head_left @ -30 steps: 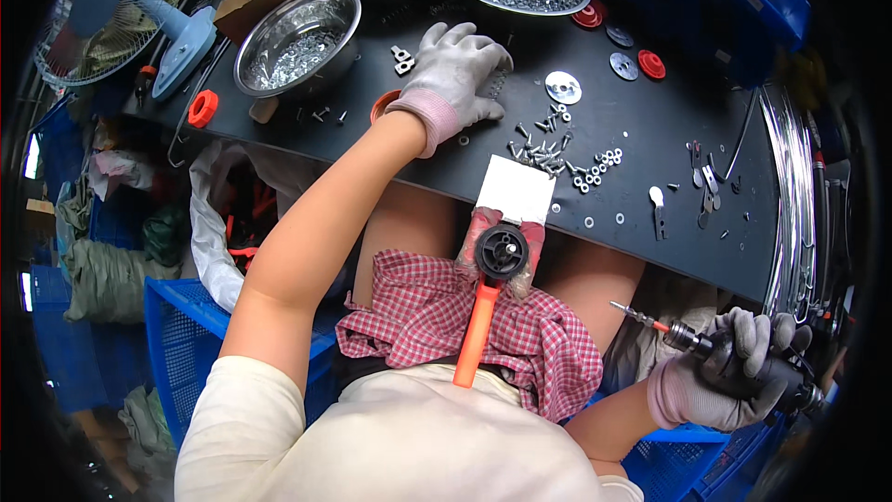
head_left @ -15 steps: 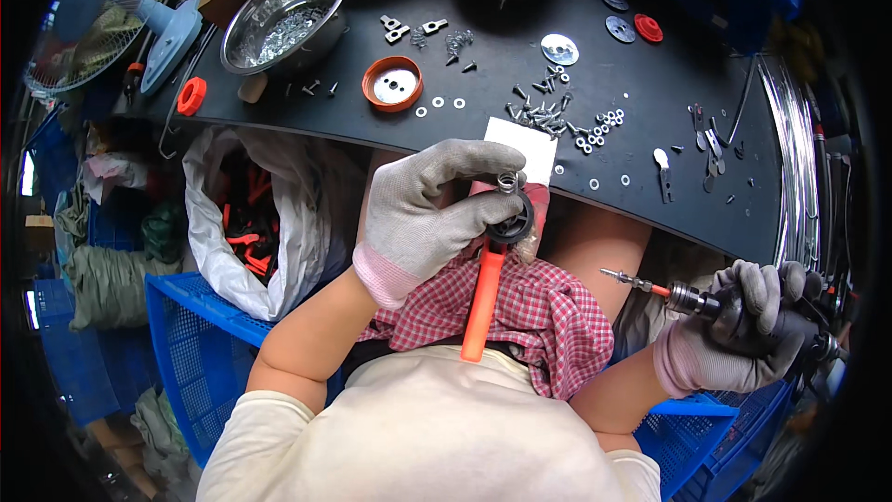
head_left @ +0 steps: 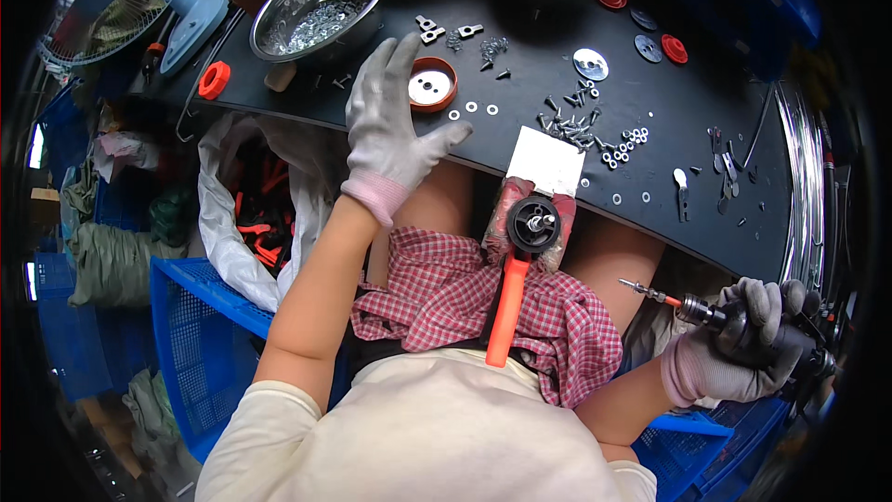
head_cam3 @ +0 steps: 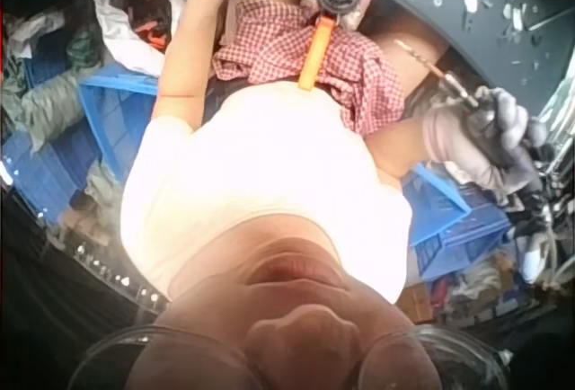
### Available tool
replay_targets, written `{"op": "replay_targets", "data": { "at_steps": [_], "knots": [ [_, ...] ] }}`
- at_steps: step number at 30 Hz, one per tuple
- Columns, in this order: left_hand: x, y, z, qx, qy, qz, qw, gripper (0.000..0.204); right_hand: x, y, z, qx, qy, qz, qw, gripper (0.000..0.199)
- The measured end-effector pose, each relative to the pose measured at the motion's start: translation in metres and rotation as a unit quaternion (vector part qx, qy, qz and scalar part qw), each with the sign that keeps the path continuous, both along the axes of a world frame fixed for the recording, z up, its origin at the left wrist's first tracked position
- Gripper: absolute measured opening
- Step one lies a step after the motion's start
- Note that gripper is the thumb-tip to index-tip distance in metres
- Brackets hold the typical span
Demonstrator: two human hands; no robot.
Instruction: The person assembles caulking guns by driving screws into metal plates with a pneumatic screwdriver, attaching plungers and handle mechanisms onto metal rods, and fitting the assemblies into tubes.
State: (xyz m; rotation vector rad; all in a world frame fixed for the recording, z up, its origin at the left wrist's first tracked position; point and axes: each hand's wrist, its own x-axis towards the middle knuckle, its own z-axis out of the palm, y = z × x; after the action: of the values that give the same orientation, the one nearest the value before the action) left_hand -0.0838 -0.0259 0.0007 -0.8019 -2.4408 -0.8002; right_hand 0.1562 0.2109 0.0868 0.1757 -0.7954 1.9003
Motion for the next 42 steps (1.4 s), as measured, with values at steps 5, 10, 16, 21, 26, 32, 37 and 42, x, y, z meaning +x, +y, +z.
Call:
{"op": "replay_targets", "data": {
  "at_steps": [5, 10, 16, 21, 26, 32, 37, 42],
  "knots": [
    [-0.015, 0.006, 0.000, 0.047, -0.161, -0.012, 0.986, 0.099, -0.002, -0.003, 0.001, -0.058, -0.006, 0.042, 0.997, 0.032],
    [0.041, 0.021, 0.073, 0.176, -0.248, -0.252, 0.919, 0.100, -0.002, -0.002, 0.008, -0.054, -0.053, -0.025, 0.997, 0.031],
    [0.072, 0.028, 0.069, 0.132, -0.349, -0.338, 0.864, 0.096, -0.002, 0.001, -0.001, -0.049, -0.019, 0.007, 0.999, 0.034],
    [0.072, 0.029, 0.062, 0.114, -0.383, -0.338, 0.852, 0.095, -0.007, 0.000, 0.000, -0.062, -0.025, -0.014, 0.998, 0.035],
    [0.069, 0.027, 0.048, 0.103, -0.389, -0.321, 0.857, 0.093, -0.010, -0.001, 0.000, -0.068, -0.031, 0.002, 0.997, 0.034],
    [0.067, 0.028, 0.037, 0.102, -0.350, -0.307, 0.879, 0.088, -0.011, 0.007, -0.008, -0.070, -0.001, 0.107, 0.992, 0.037],
    [0.069, 0.024, 0.042, 0.016, -0.294, -0.301, 0.907, 0.092, -0.014, 0.007, -0.008, -0.079, -0.013, 0.108, 0.991, 0.038],
    [0.070, 0.023, 0.031, 0.043, -0.250, -0.316, 0.914, 0.083, -0.016, 0.008, -0.010, -0.088, -0.018, 0.134, 0.987, 0.038]
  ]
}}
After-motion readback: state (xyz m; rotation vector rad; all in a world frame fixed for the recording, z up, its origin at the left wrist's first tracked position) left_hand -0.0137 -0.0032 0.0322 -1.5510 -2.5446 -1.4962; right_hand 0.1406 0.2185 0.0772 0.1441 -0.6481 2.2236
